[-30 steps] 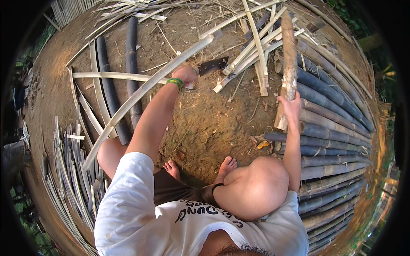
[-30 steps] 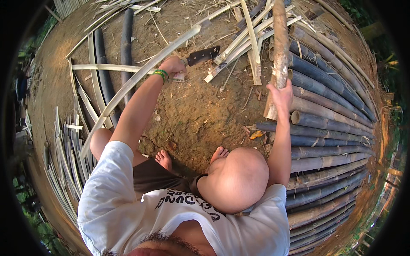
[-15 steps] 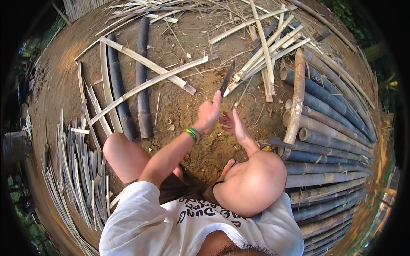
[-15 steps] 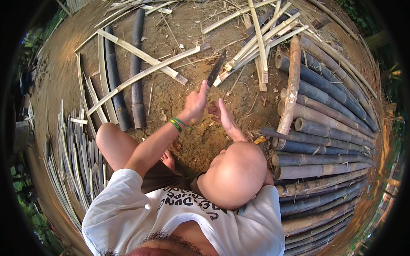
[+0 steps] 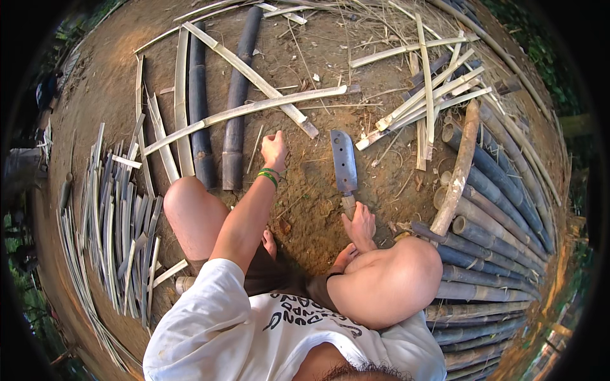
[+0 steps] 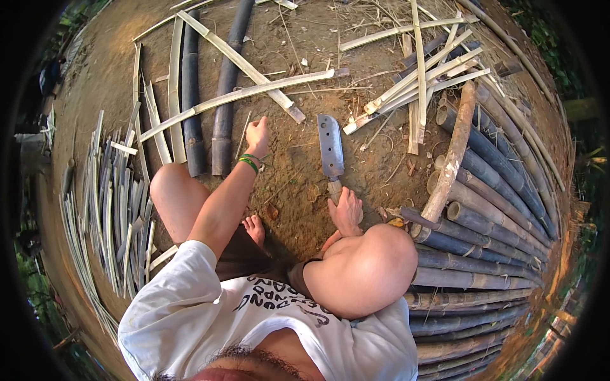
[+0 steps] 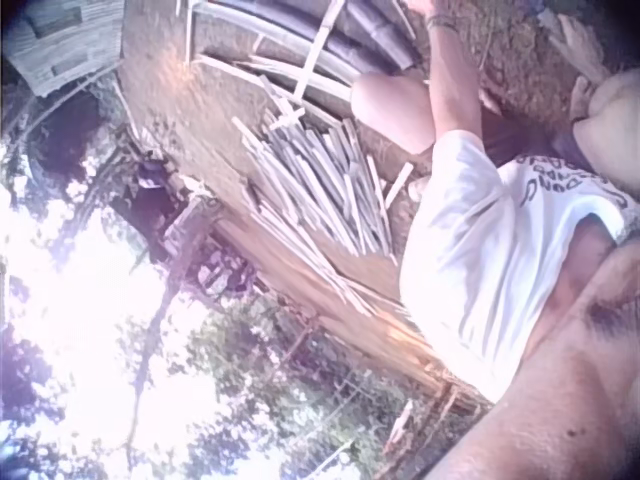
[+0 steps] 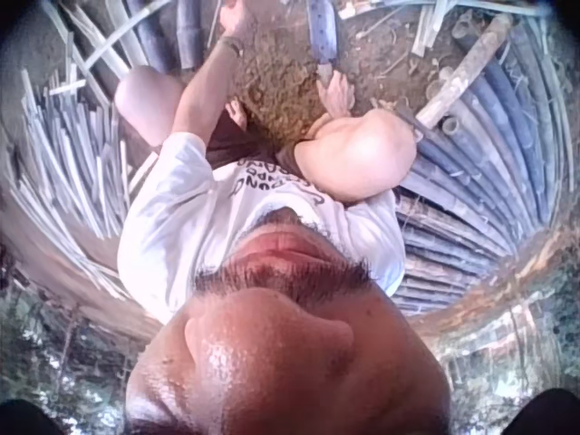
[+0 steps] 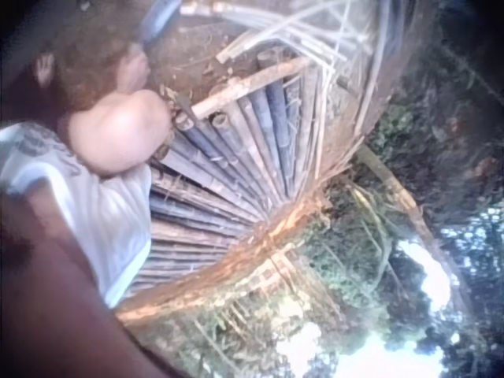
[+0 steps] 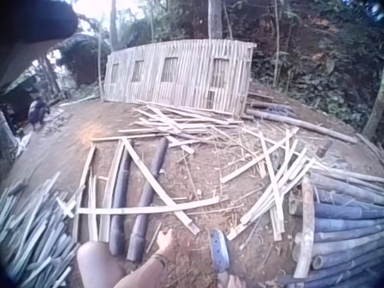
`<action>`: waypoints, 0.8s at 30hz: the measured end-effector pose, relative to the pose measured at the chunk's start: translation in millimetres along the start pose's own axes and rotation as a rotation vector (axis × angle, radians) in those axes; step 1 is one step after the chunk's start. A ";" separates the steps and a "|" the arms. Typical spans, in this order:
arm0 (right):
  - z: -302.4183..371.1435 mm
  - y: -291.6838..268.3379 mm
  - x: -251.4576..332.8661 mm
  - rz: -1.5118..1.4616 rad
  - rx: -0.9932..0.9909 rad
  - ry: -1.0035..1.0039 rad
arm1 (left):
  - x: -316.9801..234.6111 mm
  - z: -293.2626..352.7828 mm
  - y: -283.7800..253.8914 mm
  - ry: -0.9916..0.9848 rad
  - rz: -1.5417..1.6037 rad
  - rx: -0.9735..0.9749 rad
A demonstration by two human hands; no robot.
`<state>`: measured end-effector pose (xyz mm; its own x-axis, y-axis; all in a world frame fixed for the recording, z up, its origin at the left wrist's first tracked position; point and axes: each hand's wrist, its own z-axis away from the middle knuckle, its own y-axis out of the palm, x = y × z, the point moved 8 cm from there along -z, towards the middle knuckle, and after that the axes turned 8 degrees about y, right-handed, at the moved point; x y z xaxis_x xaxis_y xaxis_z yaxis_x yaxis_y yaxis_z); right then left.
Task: The person processes bamboo strips using a knife, hitting the back of the knife with a piece of wood to split the bamboo, then whittles a small wooden peg.
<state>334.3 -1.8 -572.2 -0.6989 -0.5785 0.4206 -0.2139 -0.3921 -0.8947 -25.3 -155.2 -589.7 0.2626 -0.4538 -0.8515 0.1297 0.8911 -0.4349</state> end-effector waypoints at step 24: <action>-342.9 -18.7 209.5 0.248 0.038 -0.408 | -19.7 -70.5 92.0 -0.028 0.028 0.144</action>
<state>-42.1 129.5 -518.9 -0.3988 -0.8885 0.2269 -0.0447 -0.2283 -0.9726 -86.0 -64.6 -633.5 0.2946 -0.4298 -0.8535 0.2571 0.8958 -0.3624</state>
